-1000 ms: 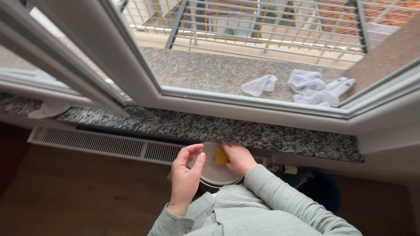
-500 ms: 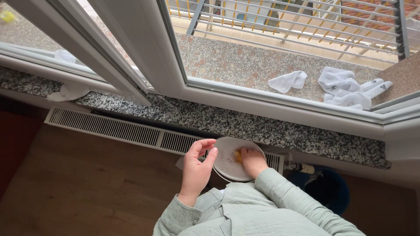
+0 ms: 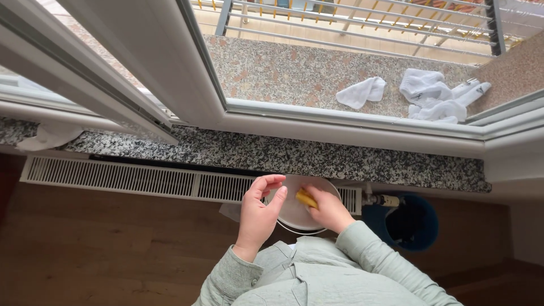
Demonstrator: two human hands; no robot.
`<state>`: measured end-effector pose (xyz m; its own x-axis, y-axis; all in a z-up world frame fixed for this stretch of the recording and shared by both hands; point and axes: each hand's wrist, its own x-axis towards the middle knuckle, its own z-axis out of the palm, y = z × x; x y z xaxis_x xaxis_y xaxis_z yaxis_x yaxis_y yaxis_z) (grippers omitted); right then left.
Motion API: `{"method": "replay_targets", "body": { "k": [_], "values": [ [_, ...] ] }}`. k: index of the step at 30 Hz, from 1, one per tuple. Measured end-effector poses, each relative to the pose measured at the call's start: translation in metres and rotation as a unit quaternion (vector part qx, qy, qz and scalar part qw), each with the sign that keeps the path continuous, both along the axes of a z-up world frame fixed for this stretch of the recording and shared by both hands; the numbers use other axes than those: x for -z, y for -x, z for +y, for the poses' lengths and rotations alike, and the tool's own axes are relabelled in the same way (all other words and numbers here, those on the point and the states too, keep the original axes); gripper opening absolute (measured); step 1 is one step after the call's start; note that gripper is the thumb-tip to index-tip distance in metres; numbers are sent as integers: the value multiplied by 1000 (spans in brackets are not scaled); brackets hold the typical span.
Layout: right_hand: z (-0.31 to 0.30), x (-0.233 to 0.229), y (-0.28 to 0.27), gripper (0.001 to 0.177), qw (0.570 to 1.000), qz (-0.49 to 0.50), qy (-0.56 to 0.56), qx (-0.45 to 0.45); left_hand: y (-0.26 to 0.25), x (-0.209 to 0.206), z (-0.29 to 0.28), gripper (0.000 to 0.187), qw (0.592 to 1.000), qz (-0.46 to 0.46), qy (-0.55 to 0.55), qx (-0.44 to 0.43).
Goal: The person wipes a window and its sill using a yellow sponge dipped in a bucket of soapy water. They repeatedly clean the glass and frame, occasionally dipping the sponge to reload it with solution.
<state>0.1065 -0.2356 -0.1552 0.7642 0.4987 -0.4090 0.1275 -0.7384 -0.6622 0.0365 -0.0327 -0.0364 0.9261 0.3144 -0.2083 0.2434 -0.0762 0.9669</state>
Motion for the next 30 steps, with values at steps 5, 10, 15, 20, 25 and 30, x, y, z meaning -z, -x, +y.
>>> {"method": "replay_targets", "body": {
  "k": [5, 10, 15, 20, 25, 30],
  "values": [
    [-12, 41, 8, 30, 983, -166, 71, -27, -6, 5, -6, 20, 1000, -9, -6, 16],
    [-18, 59, 9, 22, 960, -263, 91, -37, -7, 8, -10, 19, 1000, -11, -8, 24],
    [-16, 58, 11, 16, 941, -324, 84, -45, -7, 8, -11, 19, 1000, -16, -5, 23],
    [-16, 69, 9, 20, 942, -299, 115, -97, -6, 5, -8, 19, 1000, -13, -1, 23],
    [6, -37, 6, 39, 968, -162, 106, -162, -4, -1, 5, 20, 999, -10, 7, 32],
    [-7, -111, -8, 60, 977, -5, -208, -36, -5, -17, 22, 21, 999, -24, 21, 27]
  ]
}}
